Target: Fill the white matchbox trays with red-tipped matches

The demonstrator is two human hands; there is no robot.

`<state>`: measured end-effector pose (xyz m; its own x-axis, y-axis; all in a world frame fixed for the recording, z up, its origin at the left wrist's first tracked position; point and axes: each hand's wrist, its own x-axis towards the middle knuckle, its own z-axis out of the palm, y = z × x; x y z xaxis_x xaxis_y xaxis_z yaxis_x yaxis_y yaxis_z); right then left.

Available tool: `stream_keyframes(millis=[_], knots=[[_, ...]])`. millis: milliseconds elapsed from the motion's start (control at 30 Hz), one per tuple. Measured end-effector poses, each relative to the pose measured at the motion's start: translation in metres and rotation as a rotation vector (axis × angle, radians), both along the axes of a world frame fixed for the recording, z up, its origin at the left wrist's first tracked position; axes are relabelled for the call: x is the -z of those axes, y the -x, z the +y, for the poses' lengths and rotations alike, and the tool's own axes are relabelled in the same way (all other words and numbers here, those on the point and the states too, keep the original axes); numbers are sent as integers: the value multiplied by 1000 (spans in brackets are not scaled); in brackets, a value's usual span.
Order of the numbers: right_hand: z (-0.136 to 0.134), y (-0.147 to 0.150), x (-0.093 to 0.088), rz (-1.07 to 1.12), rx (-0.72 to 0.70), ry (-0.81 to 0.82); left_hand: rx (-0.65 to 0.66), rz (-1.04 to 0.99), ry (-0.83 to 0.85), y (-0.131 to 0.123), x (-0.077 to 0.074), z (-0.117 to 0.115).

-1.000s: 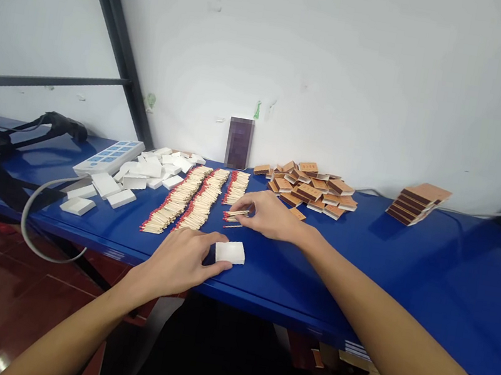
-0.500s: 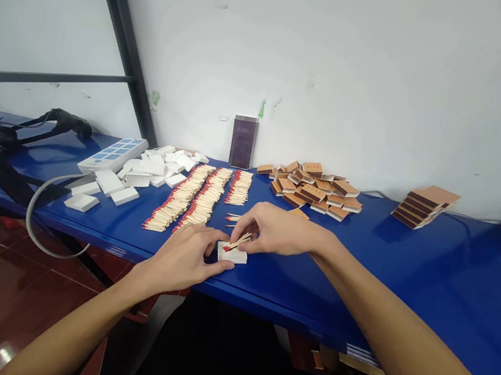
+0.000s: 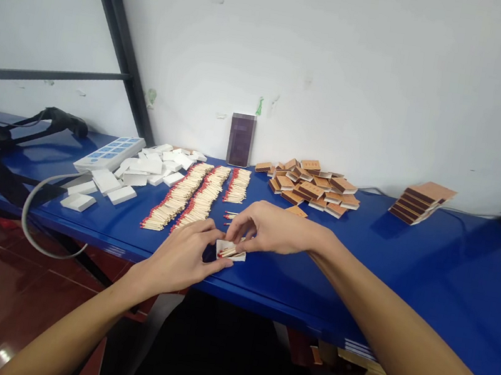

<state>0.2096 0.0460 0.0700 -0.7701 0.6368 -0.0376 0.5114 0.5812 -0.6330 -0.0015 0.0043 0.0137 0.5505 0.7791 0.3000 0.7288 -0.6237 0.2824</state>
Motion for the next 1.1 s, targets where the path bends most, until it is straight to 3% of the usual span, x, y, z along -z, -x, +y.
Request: stream_keyframes(millis=[133,333,567,733,1100], knots=[[3,-4,-2,18,-25,51,9,5,8,0,0,-2],[8,-11,-9,-128,46,-56,54,17,51,0,-3,-3],[13,-15,-10,-203,61,189,145,15,56,1,-2,-2],[14,-13,-4,-151,58,255,151,2,65,2,-1,0],[6,-3,-5,-194,36,202,139,6,91,1,-2,0]])
